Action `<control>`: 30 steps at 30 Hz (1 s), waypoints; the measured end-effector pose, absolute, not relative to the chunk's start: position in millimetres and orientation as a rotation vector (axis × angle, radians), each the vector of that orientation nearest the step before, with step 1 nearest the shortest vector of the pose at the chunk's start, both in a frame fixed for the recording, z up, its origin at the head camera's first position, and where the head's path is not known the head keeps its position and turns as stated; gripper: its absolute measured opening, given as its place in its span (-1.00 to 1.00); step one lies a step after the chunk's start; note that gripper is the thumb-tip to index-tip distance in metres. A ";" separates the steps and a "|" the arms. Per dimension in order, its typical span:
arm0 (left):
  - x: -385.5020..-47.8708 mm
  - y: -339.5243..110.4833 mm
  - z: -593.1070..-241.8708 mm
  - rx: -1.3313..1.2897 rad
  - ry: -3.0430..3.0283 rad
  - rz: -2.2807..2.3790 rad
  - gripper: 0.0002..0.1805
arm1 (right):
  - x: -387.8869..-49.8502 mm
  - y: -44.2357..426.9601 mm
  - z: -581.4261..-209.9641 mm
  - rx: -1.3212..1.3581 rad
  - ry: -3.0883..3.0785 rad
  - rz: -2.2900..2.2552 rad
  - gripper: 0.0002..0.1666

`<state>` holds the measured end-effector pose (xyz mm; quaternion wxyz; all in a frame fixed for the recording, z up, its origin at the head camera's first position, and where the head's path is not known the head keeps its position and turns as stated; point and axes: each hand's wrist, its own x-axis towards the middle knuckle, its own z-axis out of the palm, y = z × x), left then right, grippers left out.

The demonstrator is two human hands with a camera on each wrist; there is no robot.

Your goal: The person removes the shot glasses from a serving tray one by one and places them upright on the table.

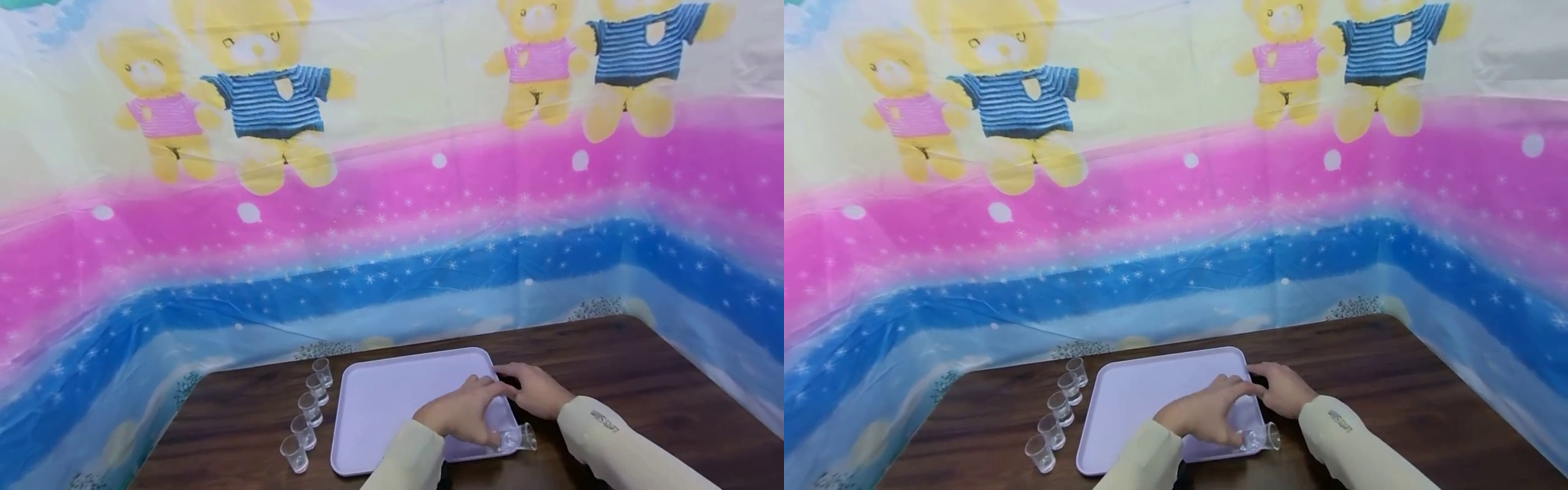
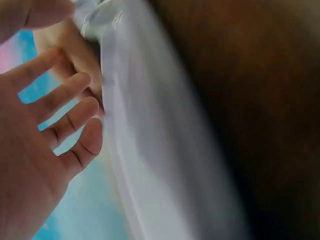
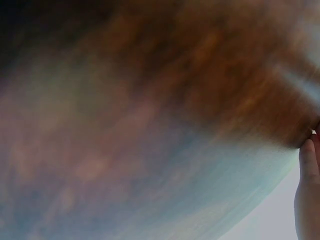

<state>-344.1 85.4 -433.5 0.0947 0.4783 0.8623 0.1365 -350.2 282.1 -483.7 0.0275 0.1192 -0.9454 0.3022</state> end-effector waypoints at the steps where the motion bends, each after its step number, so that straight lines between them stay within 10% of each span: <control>1: -338.4 87.4 -433.2 1.427 2.585 0.377 -0.16 | -351.0 281.6 -482.6 0.369 -2.917 0.939 -0.47; 8: -302.1 101.6 -430.9 1.308 2.887 0.192 0.00 | -353.9 278.8 -469.8 0.393 -2.912 0.919 -0.48; 30: -312.1 108.5 -449.4 1.112 2.940 0.291 -0.50 | -347.1 280.7 -482.5 0.339 -2.923 0.877 -0.50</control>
